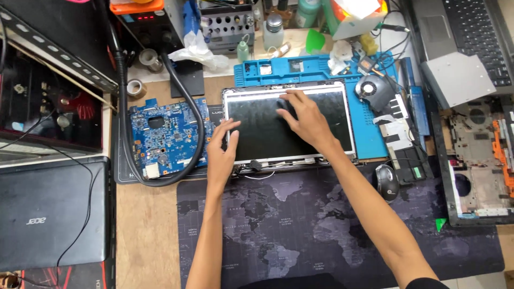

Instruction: Disassembling a laptop screen assembly by removing the bezel and disconnecting internal cables

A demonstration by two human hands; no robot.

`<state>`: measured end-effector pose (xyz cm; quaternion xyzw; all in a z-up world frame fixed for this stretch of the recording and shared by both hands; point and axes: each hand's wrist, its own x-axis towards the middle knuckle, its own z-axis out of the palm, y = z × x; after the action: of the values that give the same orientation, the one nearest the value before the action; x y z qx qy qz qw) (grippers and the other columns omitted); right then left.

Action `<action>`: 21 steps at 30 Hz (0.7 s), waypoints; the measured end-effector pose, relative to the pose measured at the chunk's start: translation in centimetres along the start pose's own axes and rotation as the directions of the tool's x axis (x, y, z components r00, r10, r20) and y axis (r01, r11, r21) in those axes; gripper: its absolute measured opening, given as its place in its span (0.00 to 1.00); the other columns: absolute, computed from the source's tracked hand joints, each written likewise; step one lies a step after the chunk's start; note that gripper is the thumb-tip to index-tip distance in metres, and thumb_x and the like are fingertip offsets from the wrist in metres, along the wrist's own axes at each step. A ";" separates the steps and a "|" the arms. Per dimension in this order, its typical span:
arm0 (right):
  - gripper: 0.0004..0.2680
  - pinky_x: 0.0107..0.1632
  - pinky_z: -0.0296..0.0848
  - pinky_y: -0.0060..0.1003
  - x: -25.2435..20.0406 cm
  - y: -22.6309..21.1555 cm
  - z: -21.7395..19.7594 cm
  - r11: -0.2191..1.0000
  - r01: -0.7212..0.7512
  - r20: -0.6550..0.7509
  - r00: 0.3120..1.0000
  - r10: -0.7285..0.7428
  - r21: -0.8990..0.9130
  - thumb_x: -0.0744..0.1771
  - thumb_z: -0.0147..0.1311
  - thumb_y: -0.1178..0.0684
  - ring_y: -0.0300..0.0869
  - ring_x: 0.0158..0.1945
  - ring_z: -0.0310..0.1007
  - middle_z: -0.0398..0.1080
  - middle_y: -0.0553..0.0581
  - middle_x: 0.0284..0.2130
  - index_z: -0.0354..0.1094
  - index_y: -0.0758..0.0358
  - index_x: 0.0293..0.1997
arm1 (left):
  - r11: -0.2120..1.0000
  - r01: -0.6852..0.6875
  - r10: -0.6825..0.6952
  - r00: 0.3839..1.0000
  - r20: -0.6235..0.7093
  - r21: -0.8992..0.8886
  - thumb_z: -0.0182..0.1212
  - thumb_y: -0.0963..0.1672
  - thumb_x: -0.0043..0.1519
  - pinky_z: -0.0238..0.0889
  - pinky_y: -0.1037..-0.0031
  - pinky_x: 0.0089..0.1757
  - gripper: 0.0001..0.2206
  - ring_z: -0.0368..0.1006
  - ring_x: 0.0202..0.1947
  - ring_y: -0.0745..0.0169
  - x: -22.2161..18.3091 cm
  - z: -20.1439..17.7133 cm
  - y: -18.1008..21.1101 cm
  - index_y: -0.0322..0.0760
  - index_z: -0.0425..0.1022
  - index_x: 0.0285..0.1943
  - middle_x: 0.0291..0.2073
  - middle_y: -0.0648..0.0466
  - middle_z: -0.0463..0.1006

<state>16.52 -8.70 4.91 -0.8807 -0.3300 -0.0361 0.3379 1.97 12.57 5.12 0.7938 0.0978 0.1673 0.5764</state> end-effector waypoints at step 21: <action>0.28 0.64 0.51 0.62 1.5 6.2 -2.5 0.958 0.005 0.142 0.989 0.038 -0.287 0.65 0.54 0.26 0.55 0.57 0.62 0.63 0.57 0.53 0.64 0.57 0.64 | 0.037 0.592 -0.672 0.612 0.418 -0.805 0.57 0.39 0.61 0.61 0.60 0.64 0.28 0.66 0.68 0.38 -11.2 8.5 6.8 0.30 0.59 0.73 0.70 0.32 0.66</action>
<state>21.85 -12.85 3.68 -0.9233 -0.3378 -0.0161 0.1821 -5.46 -0.98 7.46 0.2122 0.3505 -0.0506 0.9108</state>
